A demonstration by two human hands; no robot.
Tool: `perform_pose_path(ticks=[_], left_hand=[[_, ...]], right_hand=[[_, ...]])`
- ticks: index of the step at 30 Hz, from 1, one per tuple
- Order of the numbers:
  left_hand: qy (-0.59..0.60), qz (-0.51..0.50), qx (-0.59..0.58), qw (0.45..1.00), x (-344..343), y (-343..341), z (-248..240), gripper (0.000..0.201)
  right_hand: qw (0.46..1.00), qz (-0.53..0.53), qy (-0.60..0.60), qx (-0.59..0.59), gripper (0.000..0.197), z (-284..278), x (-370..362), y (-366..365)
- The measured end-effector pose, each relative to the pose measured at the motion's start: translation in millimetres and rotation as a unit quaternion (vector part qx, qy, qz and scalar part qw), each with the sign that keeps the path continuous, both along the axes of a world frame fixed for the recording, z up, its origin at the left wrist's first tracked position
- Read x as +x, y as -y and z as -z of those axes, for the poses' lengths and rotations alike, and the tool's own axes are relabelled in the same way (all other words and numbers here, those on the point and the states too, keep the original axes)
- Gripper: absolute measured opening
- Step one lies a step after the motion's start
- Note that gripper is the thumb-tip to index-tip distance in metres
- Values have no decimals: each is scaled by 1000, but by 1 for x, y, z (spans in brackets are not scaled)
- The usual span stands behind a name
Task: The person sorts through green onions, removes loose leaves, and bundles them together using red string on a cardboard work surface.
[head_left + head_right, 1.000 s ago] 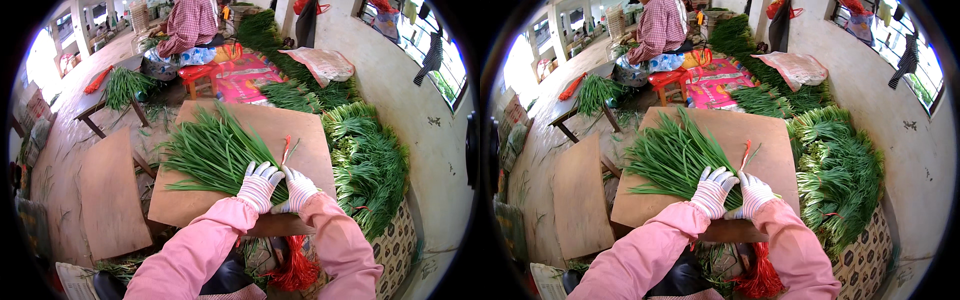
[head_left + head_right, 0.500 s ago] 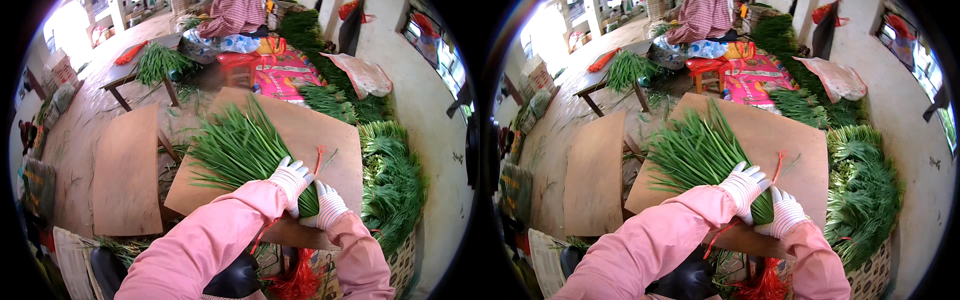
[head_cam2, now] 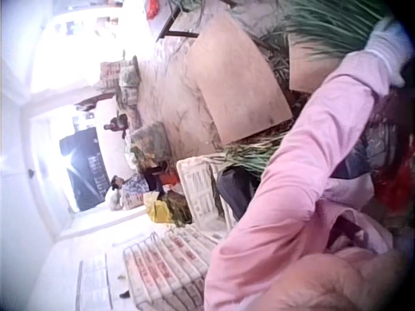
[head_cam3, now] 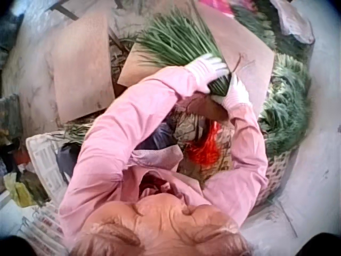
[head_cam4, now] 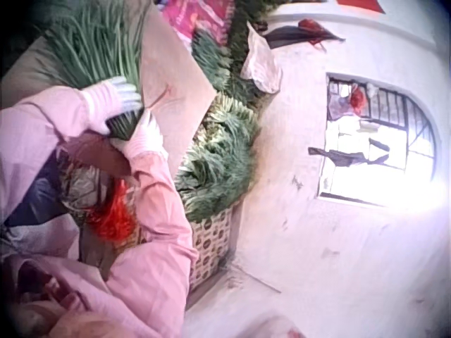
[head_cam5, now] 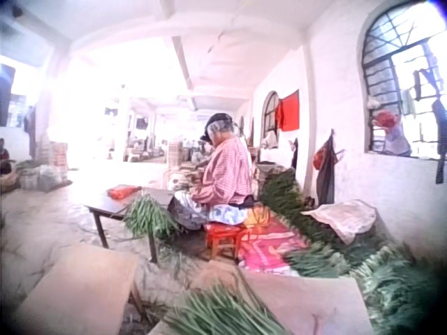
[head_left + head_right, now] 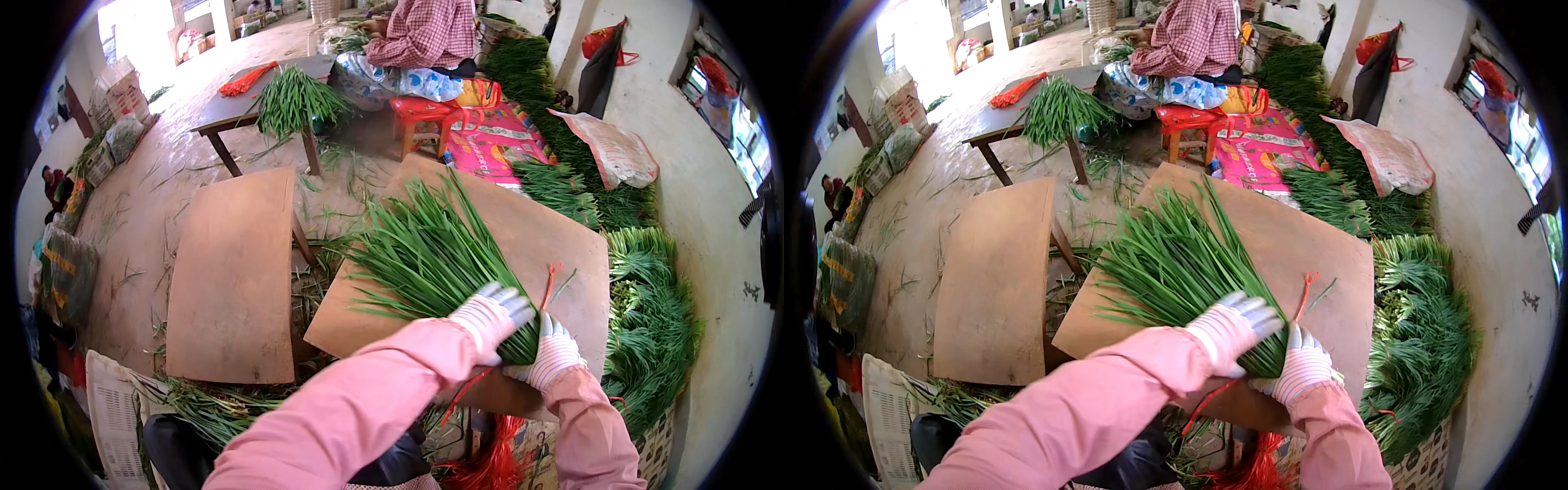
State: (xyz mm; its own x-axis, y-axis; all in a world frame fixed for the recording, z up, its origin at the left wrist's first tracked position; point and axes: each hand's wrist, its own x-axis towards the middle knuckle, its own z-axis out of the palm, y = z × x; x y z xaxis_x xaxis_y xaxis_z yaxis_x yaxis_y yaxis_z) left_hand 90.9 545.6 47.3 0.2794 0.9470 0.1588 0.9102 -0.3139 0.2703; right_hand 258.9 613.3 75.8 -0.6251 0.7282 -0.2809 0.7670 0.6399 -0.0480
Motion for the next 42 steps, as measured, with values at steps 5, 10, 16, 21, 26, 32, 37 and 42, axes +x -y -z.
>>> perform_pose_path(ticks=[5, 10, 16, 21, 26, 32, 37, 42], left_hand=[[-42, -26, 46, 998, -43, 51, 3, 69], [116, -48, 229, 965, -68, 28, -16, 11], [106, -115, 176, 972, -51, -38, -4, 18], [141, -93, 194, 966, -49, -34, 22, 24], [32, -41, 75, 996, -58, -40, 18, 23], [-98, -41, -12, 994, -43, -53, -8, 19], [-112, -55, -8, 992, -37, -54, -17, 15], [-112, -48, -23, 992, -30, -59, -18, 19]], right_hand=[[999, 12, -9, 31, 115, -7, 12, 3], [998, -23, -23, 46, 108, -4, 11, 3], [996, -34, -62, 56, 105, 6, 20, -2], [993, -41, -92, 59, 100, 9, 22, -8], [994, -36, -83, 62, 99, 9, 22, -8], [996, -24, -75, 45, 99, 4, 22, -10], [994, -28, -98, 39, 101, 5, 24, -10], [994, -29, -92, 46, 99, 7, 26, -10]])
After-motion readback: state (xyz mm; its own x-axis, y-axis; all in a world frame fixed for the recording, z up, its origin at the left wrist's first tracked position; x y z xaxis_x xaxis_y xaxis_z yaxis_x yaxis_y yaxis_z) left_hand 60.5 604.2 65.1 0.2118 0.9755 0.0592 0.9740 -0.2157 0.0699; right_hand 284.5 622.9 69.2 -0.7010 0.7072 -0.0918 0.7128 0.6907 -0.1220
